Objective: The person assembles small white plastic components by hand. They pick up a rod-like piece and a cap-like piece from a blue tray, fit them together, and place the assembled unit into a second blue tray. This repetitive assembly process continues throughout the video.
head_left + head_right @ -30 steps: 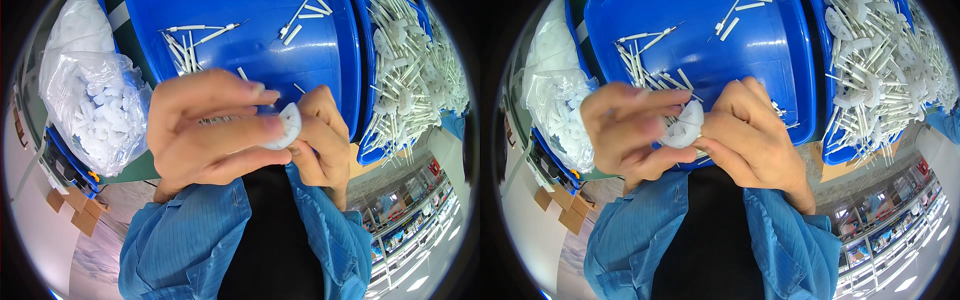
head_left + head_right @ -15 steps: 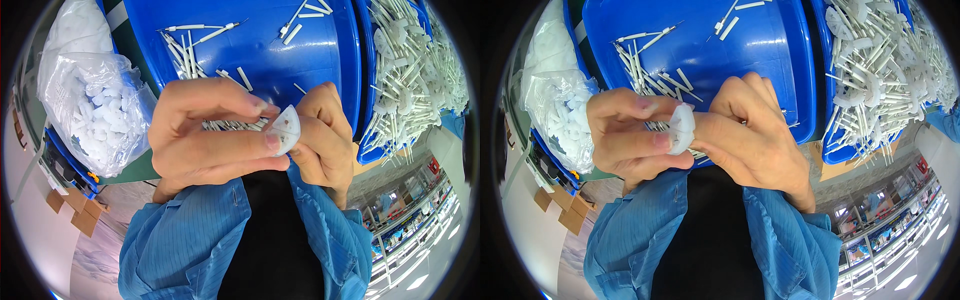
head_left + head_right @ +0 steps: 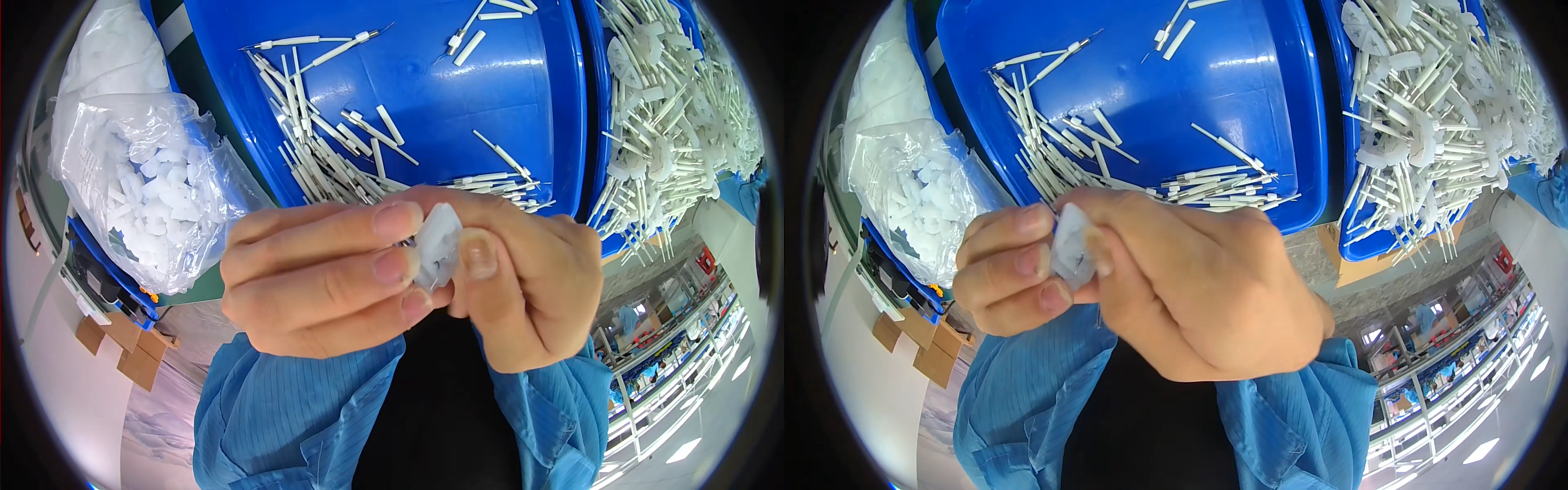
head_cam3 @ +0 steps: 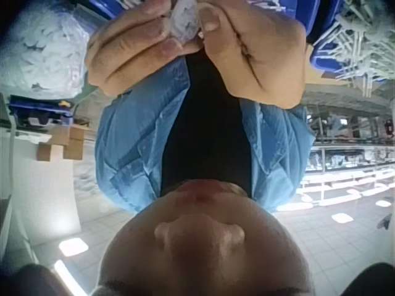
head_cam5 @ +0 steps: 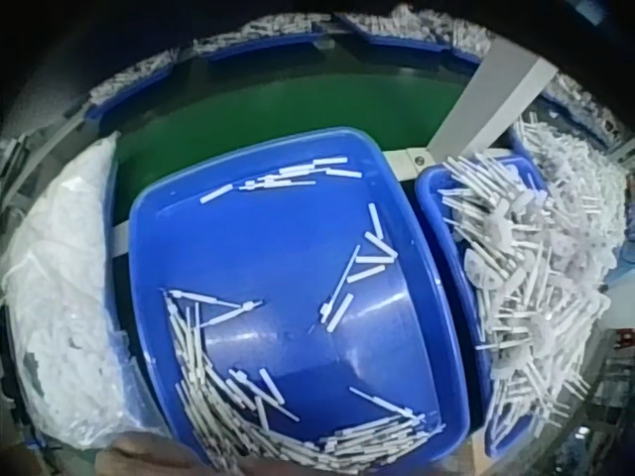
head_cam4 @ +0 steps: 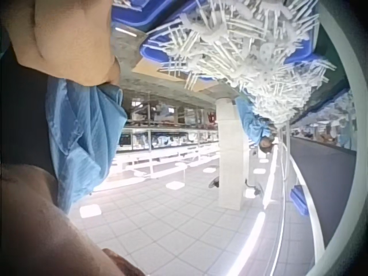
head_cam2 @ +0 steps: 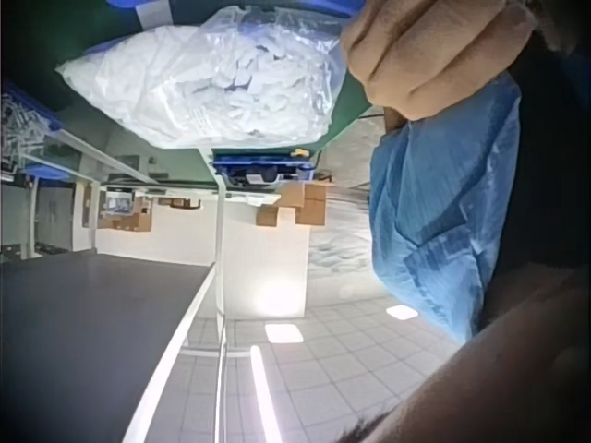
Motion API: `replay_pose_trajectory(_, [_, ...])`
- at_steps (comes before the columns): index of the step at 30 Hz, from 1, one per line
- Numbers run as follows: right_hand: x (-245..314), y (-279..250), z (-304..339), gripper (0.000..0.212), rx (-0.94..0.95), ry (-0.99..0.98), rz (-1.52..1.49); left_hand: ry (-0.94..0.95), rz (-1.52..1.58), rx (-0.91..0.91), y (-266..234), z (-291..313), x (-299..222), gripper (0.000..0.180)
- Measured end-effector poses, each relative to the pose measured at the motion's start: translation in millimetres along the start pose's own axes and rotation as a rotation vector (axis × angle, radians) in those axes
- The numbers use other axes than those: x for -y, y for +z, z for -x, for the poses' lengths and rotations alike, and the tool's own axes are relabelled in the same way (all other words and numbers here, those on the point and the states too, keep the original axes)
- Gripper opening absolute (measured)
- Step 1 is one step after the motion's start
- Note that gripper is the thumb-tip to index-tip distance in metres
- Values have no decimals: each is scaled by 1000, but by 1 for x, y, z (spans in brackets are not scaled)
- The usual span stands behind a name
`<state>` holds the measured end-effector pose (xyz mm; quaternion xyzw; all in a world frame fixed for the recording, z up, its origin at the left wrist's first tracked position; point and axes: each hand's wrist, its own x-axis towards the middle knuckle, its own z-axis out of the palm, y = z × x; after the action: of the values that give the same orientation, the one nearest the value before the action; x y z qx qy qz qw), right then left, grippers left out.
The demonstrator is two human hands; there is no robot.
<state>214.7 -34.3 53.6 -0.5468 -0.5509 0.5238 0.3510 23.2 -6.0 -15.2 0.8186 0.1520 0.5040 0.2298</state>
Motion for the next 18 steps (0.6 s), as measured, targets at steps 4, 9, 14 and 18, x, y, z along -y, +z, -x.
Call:
replay_pose_trajectory(4, [0,-19,5,24,-91,48,486,-231,295,-172,-2,5,-1,32])
replay_pose_trajectory(9, [-39,-26,11,22,-96,3,1027,-591,465,-367,6,4,-1,35])
replay_pose_trajectory(14, [-54,-15,-2,15,-157,-44,815,-857,588,-540,13,0,-8,42])
replay_pose_trajectory(18, [-36,-17,1,15,-235,-243,366,-1093,453,-532,18,-12,-12,46])
